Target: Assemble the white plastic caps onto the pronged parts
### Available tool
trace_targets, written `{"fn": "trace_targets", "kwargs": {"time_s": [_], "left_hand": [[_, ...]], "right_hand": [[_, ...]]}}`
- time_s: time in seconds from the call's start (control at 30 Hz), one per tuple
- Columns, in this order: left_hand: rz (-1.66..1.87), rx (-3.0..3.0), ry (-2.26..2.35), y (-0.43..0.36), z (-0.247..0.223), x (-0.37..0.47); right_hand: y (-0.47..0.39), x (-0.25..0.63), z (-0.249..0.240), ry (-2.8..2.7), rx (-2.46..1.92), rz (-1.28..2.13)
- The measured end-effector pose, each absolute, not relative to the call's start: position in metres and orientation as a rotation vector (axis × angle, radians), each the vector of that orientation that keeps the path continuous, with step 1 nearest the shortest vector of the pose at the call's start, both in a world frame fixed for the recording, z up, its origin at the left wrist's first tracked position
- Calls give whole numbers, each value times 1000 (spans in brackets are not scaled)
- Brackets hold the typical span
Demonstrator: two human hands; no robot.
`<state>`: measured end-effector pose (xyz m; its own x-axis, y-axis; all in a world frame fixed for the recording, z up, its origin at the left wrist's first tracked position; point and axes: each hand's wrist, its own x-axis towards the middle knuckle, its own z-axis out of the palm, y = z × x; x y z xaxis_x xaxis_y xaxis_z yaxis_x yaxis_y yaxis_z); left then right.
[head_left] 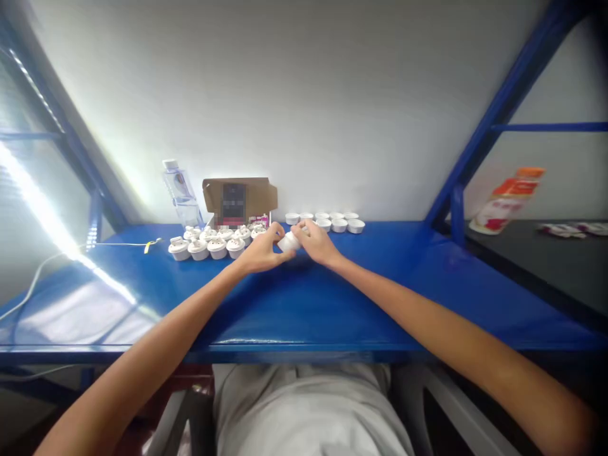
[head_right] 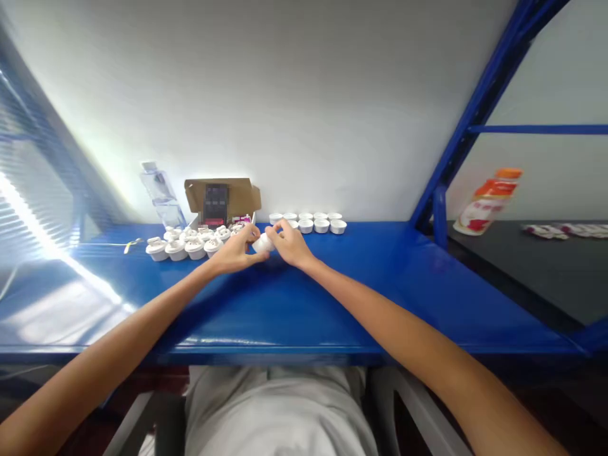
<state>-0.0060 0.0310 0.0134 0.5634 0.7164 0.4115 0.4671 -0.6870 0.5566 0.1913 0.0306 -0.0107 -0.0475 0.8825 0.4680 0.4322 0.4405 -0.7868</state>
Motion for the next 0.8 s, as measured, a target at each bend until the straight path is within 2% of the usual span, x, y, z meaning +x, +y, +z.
{"fn": "trace_targets", "kwargs": {"time_s": [0.33, 0.53, 0.8], "left_hand": [[740, 2481, 1131, 37, 13, -13], [723, 2609, 1136, 41, 18, -18], [682, 2397, 941, 44, 24, -27]], "right_hand": [[24, 194, -13, -1903, -921, 638], [24, 194, -15, -1926, -894, 574], [17, 194, -10, -2124, -781, 112]]}}
